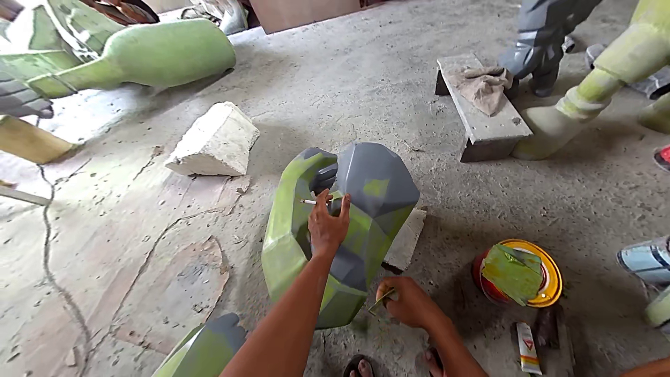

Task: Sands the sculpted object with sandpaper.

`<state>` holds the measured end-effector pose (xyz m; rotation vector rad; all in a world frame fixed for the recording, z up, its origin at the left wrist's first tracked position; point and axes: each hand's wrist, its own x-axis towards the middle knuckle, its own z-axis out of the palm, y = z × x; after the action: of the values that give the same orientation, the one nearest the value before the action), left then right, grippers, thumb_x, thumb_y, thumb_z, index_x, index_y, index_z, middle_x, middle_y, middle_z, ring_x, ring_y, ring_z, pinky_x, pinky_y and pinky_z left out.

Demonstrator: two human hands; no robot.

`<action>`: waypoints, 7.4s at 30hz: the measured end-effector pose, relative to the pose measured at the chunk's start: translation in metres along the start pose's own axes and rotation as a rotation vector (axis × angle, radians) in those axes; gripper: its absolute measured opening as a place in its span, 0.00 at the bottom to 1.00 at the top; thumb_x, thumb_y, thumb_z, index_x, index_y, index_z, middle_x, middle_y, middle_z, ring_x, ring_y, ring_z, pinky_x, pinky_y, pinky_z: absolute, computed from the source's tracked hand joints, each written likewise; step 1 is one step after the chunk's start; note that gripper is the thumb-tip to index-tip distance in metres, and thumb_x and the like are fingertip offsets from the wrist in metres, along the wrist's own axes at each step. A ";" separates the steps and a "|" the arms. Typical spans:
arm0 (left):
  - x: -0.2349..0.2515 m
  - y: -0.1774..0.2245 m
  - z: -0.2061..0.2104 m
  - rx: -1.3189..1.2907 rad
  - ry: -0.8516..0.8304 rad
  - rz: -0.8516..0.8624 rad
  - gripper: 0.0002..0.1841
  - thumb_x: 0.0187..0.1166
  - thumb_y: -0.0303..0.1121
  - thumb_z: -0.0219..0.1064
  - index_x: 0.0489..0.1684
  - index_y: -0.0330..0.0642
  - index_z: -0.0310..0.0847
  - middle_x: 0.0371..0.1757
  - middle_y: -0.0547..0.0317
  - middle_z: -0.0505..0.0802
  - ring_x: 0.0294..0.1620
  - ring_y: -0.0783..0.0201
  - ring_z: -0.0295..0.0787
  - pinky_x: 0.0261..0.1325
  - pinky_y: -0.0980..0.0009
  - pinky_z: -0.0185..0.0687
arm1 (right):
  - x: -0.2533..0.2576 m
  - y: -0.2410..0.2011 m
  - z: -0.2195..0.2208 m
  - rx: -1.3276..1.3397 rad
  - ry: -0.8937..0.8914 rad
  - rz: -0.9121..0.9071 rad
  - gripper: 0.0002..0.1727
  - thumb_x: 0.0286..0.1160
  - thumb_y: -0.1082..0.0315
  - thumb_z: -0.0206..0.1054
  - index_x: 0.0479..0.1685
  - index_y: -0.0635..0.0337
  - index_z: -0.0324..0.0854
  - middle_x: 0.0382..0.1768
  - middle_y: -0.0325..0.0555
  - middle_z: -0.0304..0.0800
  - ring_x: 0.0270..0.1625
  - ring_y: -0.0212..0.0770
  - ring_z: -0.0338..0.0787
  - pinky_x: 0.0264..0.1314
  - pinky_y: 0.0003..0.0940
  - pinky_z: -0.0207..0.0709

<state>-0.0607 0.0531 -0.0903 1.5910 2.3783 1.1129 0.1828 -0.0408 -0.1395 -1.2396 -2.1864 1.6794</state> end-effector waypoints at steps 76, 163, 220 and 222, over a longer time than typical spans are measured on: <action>-0.245 -0.117 -0.072 -0.703 0.386 -1.337 0.39 0.83 0.55 0.66 0.82 0.32 0.64 0.67 0.30 0.85 0.65 0.39 0.85 0.64 0.41 0.82 | 0.113 -0.108 -0.219 0.524 0.714 -0.243 0.14 0.84 0.61 0.61 0.47 0.64 0.82 0.36 0.46 0.88 0.39 0.37 0.90 0.44 0.39 0.88; 0.049 0.000 -0.228 -0.476 0.116 0.074 0.31 0.86 0.60 0.56 0.82 0.53 0.73 0.79 0.57 0.81 0.78 0.58 0.78 0.78 0.44 0.73 | 0.024 0.036 -0.047 1.511 0.723 -0.022 0.18 0.82 0.49 0.48 0.49 0.50 0.77 0.40 0.43 0.89 0.45 0.41 0.91 0.50 0.50 0.87; 0.214 0.183 -0.151 -0.118 0.298 -0.164 0.60 0.62 0.89 0.39 0.89 0.50 0.62 0.83 0.48 0.78 0.88 0.43 0.65 0.87 0.23 0.35 | 0.027 -0.193 -0.181 -0.786 0.716 -0.695 0.10 0.73 0.60 0.64 0.47 0.48 0.88 0.82 0.37 0.77 0.58 0.38 0.94 0.44 0.40 0.90; 0.215 0.188 -0.150 -0.109 0.285 -0.162 0.60 0.64 0.89 0.40 0.89 0.48 0.62 0.84 0.45 0.76 0.90 0.41 0.63 0.87 0.22 0.35 | 0.033 -0.206 -0.167 -0.994 0.662 -0.598 0.12 0.71 0.59 0.64 0.48 0.48 0.88 0.91 0.42 0.61 0.60 0.43 0.92 0.41 0.41 0.88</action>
<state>-0.0781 0.1899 0.2012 1.2536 2.5083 1.4917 0.1434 0.0958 0.0861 -0.8759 -2.5211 -0.1079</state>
